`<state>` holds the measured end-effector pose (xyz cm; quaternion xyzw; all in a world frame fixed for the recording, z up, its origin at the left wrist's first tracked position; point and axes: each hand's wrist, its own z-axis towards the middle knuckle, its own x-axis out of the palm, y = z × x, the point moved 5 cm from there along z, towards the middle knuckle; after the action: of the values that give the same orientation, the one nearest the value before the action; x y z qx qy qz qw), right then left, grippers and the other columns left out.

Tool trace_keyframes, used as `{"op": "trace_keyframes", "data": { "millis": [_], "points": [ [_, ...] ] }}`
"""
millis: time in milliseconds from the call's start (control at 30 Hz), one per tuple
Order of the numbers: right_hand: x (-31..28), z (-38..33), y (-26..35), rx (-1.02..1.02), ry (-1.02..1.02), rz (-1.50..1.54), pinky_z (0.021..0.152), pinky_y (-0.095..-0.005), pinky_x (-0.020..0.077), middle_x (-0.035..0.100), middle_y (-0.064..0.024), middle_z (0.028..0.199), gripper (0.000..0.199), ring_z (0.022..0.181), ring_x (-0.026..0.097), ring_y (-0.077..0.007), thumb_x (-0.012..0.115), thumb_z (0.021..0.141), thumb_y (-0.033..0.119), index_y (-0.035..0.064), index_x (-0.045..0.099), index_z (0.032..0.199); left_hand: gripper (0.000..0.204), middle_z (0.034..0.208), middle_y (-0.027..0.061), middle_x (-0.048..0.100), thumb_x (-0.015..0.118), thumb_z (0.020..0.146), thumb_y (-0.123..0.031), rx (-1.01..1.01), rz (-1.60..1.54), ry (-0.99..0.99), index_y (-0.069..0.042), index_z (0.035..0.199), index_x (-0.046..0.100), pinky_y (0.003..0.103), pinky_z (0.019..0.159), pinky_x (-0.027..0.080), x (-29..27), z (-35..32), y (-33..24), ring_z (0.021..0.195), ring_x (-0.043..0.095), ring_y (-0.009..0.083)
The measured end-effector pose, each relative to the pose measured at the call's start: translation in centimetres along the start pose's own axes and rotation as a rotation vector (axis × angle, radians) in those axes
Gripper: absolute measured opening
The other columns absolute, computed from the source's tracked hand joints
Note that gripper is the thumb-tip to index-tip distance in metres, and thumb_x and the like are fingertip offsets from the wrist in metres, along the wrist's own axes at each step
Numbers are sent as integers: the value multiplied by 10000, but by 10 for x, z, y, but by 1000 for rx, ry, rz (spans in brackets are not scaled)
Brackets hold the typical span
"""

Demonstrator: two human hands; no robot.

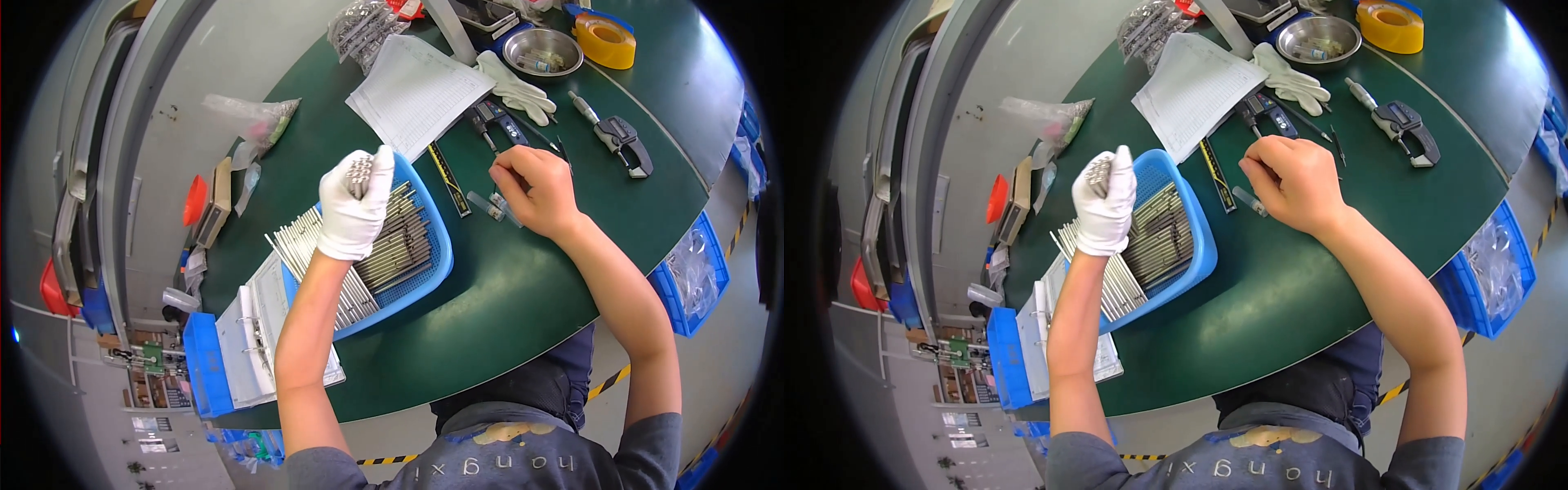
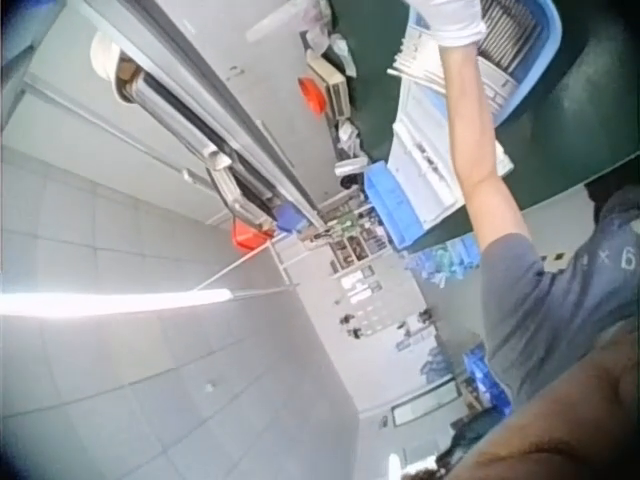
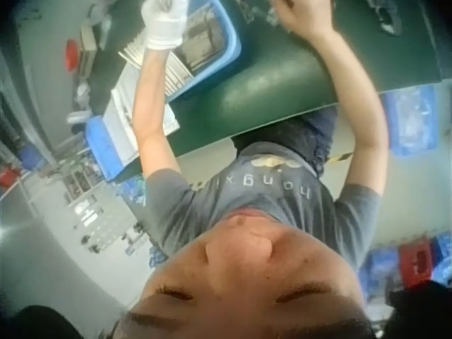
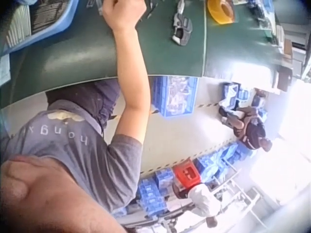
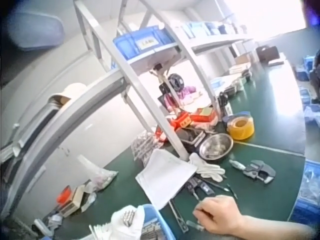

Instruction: Inspecting and measuring metal rods at a workshop table.

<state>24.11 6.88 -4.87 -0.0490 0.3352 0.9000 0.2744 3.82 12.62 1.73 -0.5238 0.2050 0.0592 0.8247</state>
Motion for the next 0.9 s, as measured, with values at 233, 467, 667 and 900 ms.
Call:
{"op": "trace_keyframes", "data": {
  "millis": [233, 467, 667, 900],
  "points": [
    [2, 1, -3, -35, 21, 6, 475, -295, 393, 530, -61, 596, 57, 500, 502, -197, 632, 749, 19, 30, 577, 743, 534, 517, 62, 410, 643, 799, -490, 36, 559, 305, -41, 578, 458, 327, 478, 349, 3, -2, 33, 471, 394, 174],
    [8, -1, -5, 28, 62, 0, 499, -350, 417, 571, -67, 636, 82, 525, 523, -270, 646, 730, 81, 69, 566, 715, 571, 637, 136, 569, 528, 802, -599, -13, 1251, 641, -44, 697, 608, 399, 585, 472, -2, -11, 61, 613, 596, 292],
    [9, -3, -6, 7, 93, 15, 464, -298, 393, 532, -65, 599, 60, 493, 501, -200, 629, 745, 12, 26, 572, 734, 499, 980, 155, 557, 616, 773, -491, 29, 1222, 541, -27, 951, 578, 403, 820, 438, -15, -21, 40, 964, 535, 317],
    [-2, 5, -15, 125, 51, -55, 490, -233, 417, 564, -55, 625, 35, 541, 539, -117, 616, 769, -13, -1, 603, 799, 851, 1315, 209, 379, 696, 678, -470, 86, 1149, 604, -8, 1313, 367, 455, 1078, 215, -23, -61, 28, 1269, 304, 380]
  ]
}}
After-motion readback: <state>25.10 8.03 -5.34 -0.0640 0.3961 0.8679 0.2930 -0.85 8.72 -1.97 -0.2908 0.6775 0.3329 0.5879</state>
